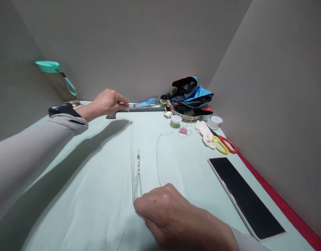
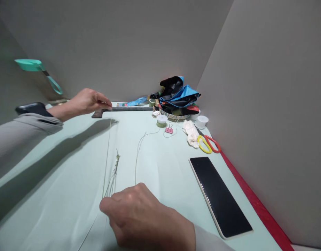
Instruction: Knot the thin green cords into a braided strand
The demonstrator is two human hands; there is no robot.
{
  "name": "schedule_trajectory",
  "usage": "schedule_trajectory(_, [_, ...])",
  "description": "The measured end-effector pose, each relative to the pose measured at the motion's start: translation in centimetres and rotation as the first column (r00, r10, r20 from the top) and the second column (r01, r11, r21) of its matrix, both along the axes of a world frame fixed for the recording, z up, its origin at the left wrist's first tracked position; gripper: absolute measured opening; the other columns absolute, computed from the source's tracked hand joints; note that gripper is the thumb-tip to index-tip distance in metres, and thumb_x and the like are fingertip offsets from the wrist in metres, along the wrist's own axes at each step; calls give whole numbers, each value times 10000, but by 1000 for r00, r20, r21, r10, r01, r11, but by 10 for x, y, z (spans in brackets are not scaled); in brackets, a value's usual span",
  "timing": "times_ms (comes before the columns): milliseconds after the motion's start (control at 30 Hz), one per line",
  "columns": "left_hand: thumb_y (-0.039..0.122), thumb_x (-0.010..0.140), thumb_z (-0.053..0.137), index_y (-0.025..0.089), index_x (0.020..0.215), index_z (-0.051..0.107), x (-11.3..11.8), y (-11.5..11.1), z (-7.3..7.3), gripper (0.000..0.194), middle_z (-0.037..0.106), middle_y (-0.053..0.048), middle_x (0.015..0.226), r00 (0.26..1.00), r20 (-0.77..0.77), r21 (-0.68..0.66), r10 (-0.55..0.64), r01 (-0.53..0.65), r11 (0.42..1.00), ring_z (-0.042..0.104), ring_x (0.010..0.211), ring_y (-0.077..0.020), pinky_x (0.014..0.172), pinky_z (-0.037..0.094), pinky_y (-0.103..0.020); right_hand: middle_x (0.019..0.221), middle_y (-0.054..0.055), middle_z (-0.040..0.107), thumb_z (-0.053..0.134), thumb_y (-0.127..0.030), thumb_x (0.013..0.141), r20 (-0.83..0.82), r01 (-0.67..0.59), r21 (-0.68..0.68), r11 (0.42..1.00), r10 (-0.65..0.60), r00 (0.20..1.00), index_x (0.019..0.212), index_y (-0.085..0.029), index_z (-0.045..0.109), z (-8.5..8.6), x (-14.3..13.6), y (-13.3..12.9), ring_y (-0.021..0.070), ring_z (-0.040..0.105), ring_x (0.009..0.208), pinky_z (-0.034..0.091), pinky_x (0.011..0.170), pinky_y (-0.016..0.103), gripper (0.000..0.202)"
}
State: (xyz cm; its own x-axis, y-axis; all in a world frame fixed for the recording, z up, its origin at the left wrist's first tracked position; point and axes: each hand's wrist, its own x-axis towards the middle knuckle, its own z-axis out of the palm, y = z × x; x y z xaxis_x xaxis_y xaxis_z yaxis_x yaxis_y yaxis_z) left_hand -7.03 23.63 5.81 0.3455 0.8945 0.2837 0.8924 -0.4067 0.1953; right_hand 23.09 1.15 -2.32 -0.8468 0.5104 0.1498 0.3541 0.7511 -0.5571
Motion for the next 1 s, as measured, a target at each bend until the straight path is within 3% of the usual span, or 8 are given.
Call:
schedule_trajectory(200, [388, 1064, 763, 184, 1279, 742, 37, 3, -36, 297, 764, -98, 1324, 990, -117, 35, 72, -69, 997, 760, 1150, -294, 998, 657, -518, 669, -81, 300, 515, -8, 791, -28, -1, -119, 993, -3, 1000, 780, -257, 216, 3, 0, 1, 115, 203, 581, 214, 545, 306, 389])
schedule_trajectory(333, [367, 1053, 776, 186, 1299, 737, 45, -15, -39, 308, 740, -113, 1388, 986, -137, 86, 97, -86, 993, 722, 1253, -321, 1076, 614, -574, 684, -76, 317, 503, -98, 959, -147, 5, -284, 959, -49, 988, 760, -249, 265, 7, 1, 4, 113, 266, 608, 270, 609, 299, 345])
schedule_trajectory(433, [367, 1055, 766, 180, 1232, 745, 38, -49, -29, 259, 742, -104, 1346, 981, -129, 116, 147, -132, 984, 706, 1255, -322, 1087, 590, -574, 683, -75, 330, 484, -166, 1016, -184, 12, -322, 947, -75, 980, 767, -255, 290, 9, 1, 5, 116, 289, 617, 278, 630, 305, 327])
schedule_trajectory(533, [296, 1052, 720, 180, 1048, 741, 35, -111, -23, 118, 753, -76, 1147, 986, -115, 65, 119, -112, 992, 700, 1158, -299, 1027, 581, -523, 675, -73, 334, 472, -193, 1019, -203, 36, -351, 936, -114, 972, 767, -256, 335, 10, 0, 4, 118, 302, 613, 281, 630, 300, 294])
schedule_trajectory(600, [247, 1006, 654, 170, 990, 729, 40, -162, -28, 109, 737, -82, 968, 995, -90, -22, 41, -43, 999, 708, 1007, -315, 890, 584, -482, 664, -73, 356, 475, -203, 1016, -217, 63, -371, 927, -152, 964, 765, -251, 392, 9, -1, 3, 117, 322, 601, 290, 623, 291, 268])
schedule_trajectory(733, [386, 1037, 518, 193, 866, 693, 58, -247, -53, 312, 678, -65, 806, 996, 1, -163, -93, 92, 982, 687, 752, -278, 656, 539, -395, 664, -66, 450, 512, -216, 1002, -253, 108, -389, 915, -219, 943, 790, -235, 522, 7, -3, 0, 114, 400, 605, 336, 632, 271, 214])
schedule_trajectory(833, [478, 1071, 518, 198, 890, 674, 64, -270, -70, 367, 664, -65, 857, 991, 54, -167, -119, 126, 978, 662, 761, -274, 669, 524, -396, 686, -53, 503, 523, -233, 1011, -279, 139, -394, 909, -262, 924, 807, -225, 581, 8, -4, -2, 118, 443, 628, 360, 641, 267, 212])
schedule_trajectory(1000, [478, 1124, 443, 209, 904, 659, 59, -260, -78, 409, 638, -46, 872, 984, 128, -144, -126, 144, 979, 643, 795, -264, 693, 500, -385, 680, -55, 519, 538, -237, 1020, -301, 158, -422, 893, -302, 905, 830, -219, 616, 12, -4, -4, 116, 458, 624, 358, 613, 257, 206])
